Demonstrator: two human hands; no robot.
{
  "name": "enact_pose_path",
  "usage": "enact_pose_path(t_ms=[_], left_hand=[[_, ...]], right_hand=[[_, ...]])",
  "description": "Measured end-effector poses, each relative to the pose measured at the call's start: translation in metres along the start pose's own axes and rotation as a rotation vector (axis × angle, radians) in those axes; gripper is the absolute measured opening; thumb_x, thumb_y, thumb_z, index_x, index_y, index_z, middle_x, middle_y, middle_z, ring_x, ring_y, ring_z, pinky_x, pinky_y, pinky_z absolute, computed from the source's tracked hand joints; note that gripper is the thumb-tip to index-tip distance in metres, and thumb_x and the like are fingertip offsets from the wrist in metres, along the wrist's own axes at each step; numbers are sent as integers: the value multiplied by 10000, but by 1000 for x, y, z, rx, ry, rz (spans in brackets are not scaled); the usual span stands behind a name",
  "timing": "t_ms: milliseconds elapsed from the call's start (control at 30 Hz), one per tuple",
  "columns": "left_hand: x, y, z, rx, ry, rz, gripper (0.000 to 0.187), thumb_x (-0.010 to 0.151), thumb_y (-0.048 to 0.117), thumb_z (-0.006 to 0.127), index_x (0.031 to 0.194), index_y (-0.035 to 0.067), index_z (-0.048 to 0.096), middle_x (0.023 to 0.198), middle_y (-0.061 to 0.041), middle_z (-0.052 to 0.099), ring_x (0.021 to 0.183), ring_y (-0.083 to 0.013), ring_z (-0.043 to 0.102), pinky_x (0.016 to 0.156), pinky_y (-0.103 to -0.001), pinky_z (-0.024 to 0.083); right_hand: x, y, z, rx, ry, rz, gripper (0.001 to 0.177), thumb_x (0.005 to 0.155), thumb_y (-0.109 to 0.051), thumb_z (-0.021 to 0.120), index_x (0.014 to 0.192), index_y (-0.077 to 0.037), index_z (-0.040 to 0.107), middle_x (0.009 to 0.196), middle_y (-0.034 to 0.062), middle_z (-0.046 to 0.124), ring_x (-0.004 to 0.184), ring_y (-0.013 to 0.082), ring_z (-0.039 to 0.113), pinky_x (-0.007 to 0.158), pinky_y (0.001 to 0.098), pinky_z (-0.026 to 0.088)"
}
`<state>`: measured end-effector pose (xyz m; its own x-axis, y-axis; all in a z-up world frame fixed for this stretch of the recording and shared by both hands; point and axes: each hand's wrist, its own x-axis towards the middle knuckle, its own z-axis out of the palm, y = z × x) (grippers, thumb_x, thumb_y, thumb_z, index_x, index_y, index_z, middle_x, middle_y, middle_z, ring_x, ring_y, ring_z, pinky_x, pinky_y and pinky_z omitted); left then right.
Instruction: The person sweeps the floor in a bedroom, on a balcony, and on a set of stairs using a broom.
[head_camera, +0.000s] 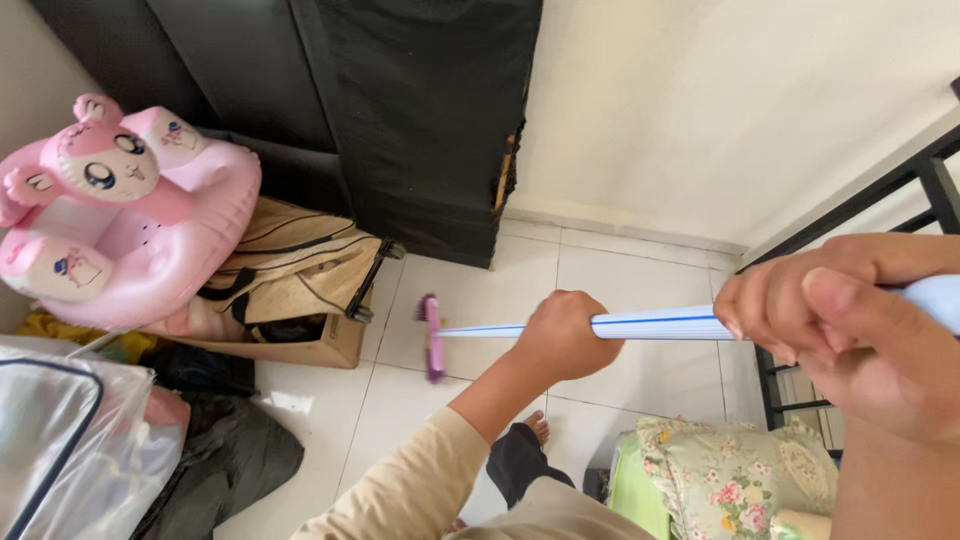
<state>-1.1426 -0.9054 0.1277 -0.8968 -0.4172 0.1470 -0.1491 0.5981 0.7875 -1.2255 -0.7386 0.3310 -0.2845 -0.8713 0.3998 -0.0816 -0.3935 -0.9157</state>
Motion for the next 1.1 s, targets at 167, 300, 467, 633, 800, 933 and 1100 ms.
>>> enact_pose_path(t_ms=[167, 300, 467, 633, 800, 933, 1100], left_hand=[[85, -163, -6, 141, -105, -168, 142, 772, 220, 690, 719, 104, 752, 766, -161, 723, 733, -370, 720, 704, -438, 579], [122, -250, 30, 353, -221, 63, 103, 717, 211, 718, 651, 138, 750, 758, -160, 706, 804, -398, 677, 756, -490, 545], [213, -135, 113, 21, -321, 78, 226, 757, 253, 707, 615, 81, 671, 646, -181, 641, 654, -402, 635, 628, -467, 535], [257, 21, 139, -180, -440, 77, 337, 821, 268, 682, 578, 54, 590, 594, -196, 590, 558, -411, 556, 580, -452, 496], [300, 72, 133, -144, -472, 188, 321, 876, 304, 641, 617, 116, 672, 647, -169, 657, 648, -399, 619, 640, -463, 511], [370, 12, 138, 65, -628, 320, 251, 765, 281, 681, 609, 84, 668, 664, -176, 672, 650, -394, 643, 615, -465, 534], [389, -115, 155, 216, -837, 367, 307, 798, 242, 674, 543, 78, 624, 637, -168, 658, 614, -387, 609, 601, -459, 509]], right_hand=[[39, 182, -32, 200, 216, -98, 115, 959, 7, 569, 846, 28, 571, 654, 65, 516, 637, 207, 549, 679, 418, 538], [26, 255, -31, -97, 131, 25, 301, 1001, -28, 616, 742, -25, 463, 701, 69, 531, 674, 116, 510, 670, 264, 489], [32, 181, -185, 137, 497, 61, 185, 943, 59, 579, 766, 46, 632, 691, 112, 533, 672, 249, 553, 756, 472, 547], [32, 77, -241, -178, 700, 272, 390, 955, 39, 531, 591, -33, 409, 563, 81, 381, 561, 244, 414, 590, 445, 375], [22, 43, -298, -101, 551, 58, 415, 979, -82, 509, 570, -105, 445, 529, 41, 433, 546, 190, 468, 680, 420, 492], [33, 117, -266, -217, 956, -219, 408, 1068, -72, 532, 662, -31, 516, 580, 87, 490, 567, 211, 533, 728, 459, 537], [67, 226, -226, -17, 1233, -30, 368, 987, -18, 518, 633, -15, 418, 612, 96, 459, 601, 217, 447, 785, 463, 514]])
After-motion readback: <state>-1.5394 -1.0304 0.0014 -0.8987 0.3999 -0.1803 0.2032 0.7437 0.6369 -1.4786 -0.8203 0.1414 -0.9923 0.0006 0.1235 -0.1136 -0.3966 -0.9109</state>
